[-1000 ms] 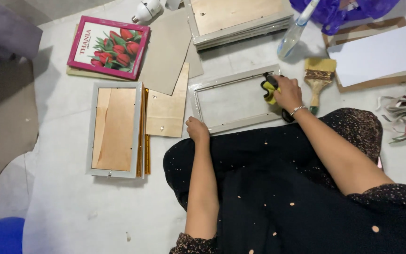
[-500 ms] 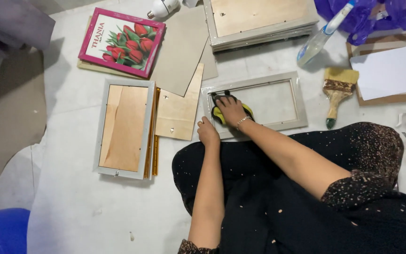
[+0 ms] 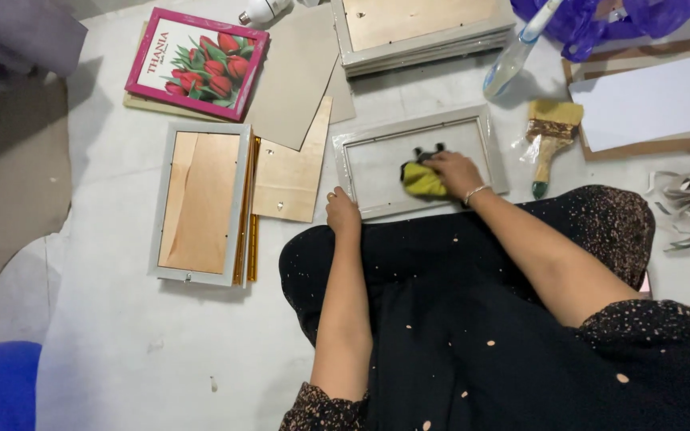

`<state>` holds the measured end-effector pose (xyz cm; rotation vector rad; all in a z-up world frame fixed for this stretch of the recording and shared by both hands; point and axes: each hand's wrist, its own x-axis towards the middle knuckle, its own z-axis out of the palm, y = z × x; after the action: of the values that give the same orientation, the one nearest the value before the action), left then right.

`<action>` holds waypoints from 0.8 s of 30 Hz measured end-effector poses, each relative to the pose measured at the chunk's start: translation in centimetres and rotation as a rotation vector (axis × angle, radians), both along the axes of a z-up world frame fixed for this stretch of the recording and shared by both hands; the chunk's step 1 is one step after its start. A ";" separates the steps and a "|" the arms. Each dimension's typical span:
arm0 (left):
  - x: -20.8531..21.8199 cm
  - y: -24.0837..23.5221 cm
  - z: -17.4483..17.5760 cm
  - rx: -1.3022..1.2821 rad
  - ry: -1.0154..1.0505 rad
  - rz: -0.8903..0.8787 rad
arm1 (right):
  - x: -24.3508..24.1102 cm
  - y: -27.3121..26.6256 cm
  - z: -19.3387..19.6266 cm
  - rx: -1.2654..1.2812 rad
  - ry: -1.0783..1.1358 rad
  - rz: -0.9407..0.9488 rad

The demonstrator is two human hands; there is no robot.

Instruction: Cleaning the glass of a picture frame using a sponge and cleaning solution

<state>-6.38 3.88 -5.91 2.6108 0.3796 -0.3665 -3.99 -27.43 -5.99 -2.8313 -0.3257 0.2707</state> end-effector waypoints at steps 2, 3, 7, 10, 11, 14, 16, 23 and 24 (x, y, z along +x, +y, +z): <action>-0.3 -0.3 -0.5 0.038 -0.010 -0.037 | 0.6 -2.4 -2.9 -0.049 -0.024 -0.115; -0.5 -0.2 -0.8 0.028 -0.005 -0.061 | 1.4 -3.5 -5.0 -0.010 -0.043 -0.226; -2.0 -0.8 3.8 -0.001 0.028 -0.161 | 1.9 -1.4 -1.5 0.108 0.047 -0.677; -1.9 -1.0 5.0 0.024 0.051 -0.221 | 1.5 5.1 3.2 0.044 0.132 -0.564; -1.6 -1.0 3.2 0.023 0.052 -0.216 | 0.7 7.6 4.6 0.042 0.133 -0.560; -0.8 -1.3 -0.8 0.067 -0.075 -0.211 | -1.0 13.2 4.9 0.164 -0.105 -0.119; -1.1 -1.7 -1.5 0.206 -0.184 -0.204 | -1.5 14.5 0.0 -0.066 -0.215 0.203; -0.7 -1.3 1.3 0.061 0.010 -0.188 | 1.5 1.7 1.3 0.156 -0.111 0.058; -0.5 -1.2 0.6 0.080 -0.010 -0.194 | 1.4 -1.5 0.1 0.069 -0.133 -0.062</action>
<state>-6.87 2.66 -5.28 2.7354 0.1395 -0.4110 -2.58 -28.91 -5.85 -2.7914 -0.2686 0.0570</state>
